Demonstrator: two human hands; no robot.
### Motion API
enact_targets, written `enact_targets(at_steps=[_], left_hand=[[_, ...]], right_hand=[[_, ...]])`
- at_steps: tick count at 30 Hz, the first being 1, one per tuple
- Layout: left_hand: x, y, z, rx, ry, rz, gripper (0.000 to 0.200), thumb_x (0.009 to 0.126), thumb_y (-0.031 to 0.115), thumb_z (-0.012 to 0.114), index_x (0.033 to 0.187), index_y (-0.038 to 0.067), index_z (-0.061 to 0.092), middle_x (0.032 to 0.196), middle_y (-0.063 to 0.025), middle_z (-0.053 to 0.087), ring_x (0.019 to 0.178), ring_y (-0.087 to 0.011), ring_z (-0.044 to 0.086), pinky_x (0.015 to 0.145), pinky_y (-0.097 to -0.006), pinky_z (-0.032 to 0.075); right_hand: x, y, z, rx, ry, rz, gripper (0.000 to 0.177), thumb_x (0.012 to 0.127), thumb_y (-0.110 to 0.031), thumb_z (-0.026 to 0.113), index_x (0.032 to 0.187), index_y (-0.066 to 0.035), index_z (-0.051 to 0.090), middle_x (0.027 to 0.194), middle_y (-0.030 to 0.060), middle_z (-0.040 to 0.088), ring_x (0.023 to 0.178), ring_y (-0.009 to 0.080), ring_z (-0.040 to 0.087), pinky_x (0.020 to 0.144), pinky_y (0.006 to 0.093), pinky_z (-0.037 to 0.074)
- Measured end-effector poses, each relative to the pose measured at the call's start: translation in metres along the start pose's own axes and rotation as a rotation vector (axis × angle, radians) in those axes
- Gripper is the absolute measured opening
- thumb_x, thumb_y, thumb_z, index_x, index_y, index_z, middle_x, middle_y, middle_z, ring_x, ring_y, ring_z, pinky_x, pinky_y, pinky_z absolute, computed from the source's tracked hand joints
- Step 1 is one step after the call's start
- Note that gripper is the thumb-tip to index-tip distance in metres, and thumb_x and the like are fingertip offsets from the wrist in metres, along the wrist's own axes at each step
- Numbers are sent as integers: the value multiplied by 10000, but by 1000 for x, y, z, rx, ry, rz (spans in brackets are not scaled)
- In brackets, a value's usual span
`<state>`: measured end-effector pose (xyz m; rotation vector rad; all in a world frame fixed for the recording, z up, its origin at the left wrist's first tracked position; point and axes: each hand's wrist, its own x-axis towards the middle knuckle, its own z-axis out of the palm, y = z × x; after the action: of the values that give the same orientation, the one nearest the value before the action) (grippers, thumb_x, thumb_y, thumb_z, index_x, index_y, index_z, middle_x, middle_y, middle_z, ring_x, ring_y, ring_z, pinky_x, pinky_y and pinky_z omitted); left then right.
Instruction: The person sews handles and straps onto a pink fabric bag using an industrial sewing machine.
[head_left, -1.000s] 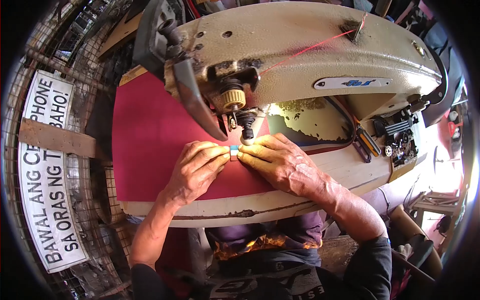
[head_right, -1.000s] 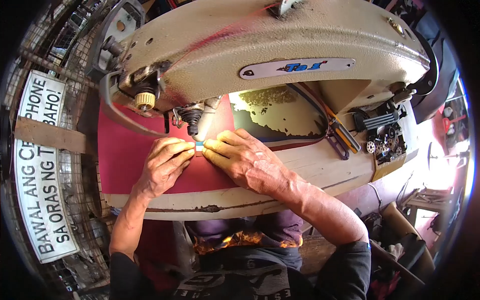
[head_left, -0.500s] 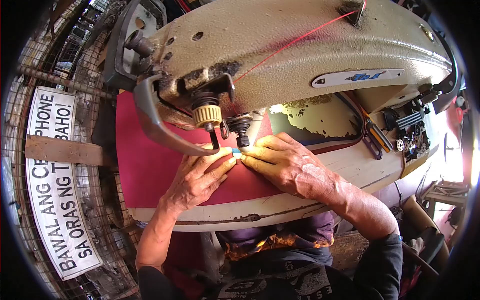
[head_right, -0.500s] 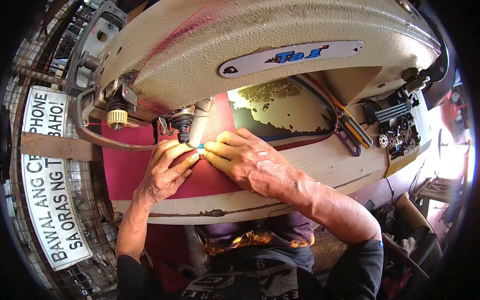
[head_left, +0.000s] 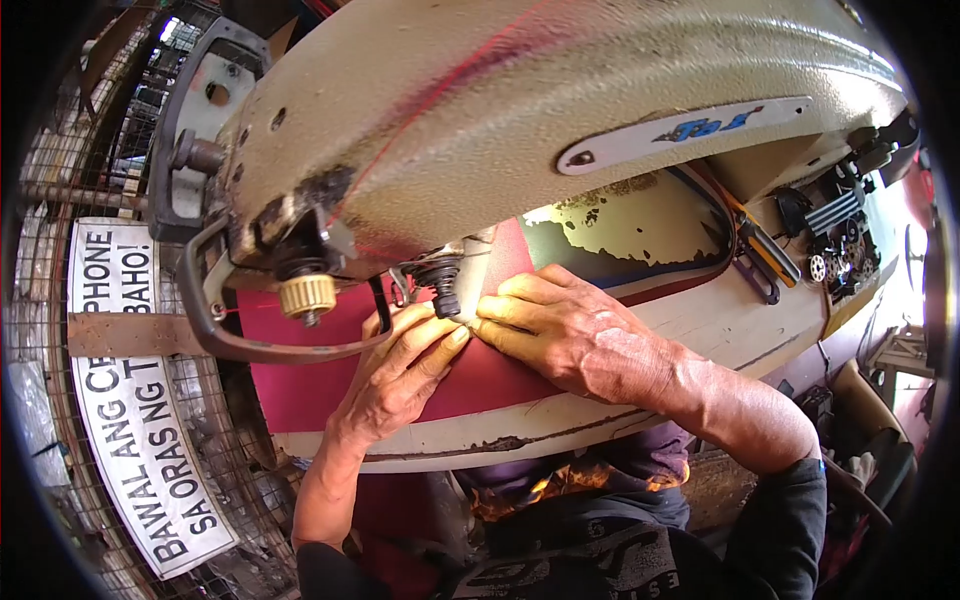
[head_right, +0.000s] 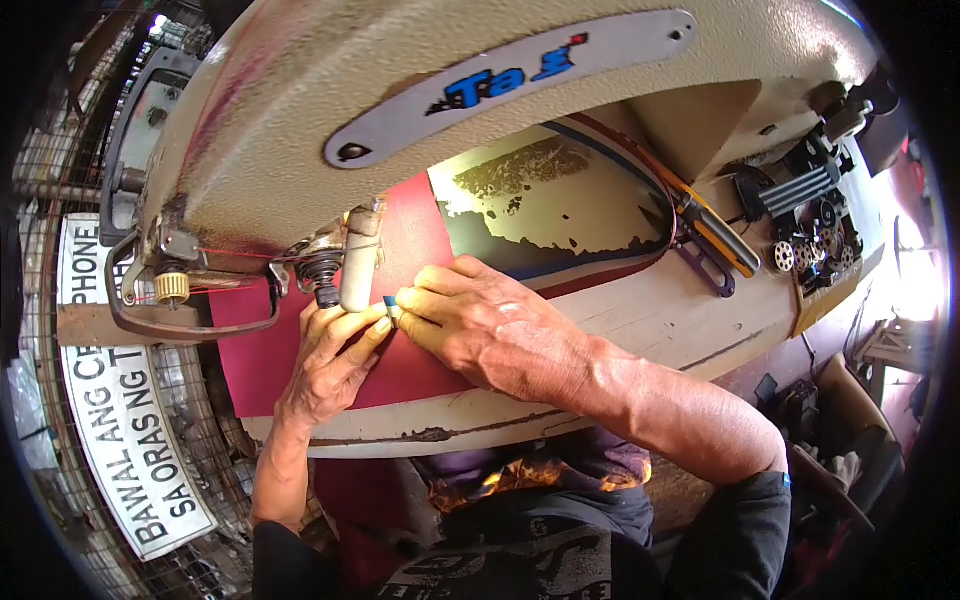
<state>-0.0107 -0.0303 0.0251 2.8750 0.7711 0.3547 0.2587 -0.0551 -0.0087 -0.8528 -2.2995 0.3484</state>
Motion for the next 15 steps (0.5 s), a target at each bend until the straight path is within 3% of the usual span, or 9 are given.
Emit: enact_targets(at_steps=[10,15], left_hand=[[-8,-3,2,-23,-10,-28,357,849,43,735,1206,56,721,1275,-64,649,1215,-299,577,1070,-535,425],[-10,-7,3,-3,-12,-2,367,868,67,722,1234,78,717,1320,-52,653,1219,-278,571,1070,-526,403]], right_hand=[[-4,2,8,41,104,-1,327,796,-164,628,1075,0,674,1090,47,599,1079,210,545,966,358,439],[-5,1,5,63,45,29,301,795,-167,633,1047,-9,679,1021,41,580,1069,211,533,983,358,429]])
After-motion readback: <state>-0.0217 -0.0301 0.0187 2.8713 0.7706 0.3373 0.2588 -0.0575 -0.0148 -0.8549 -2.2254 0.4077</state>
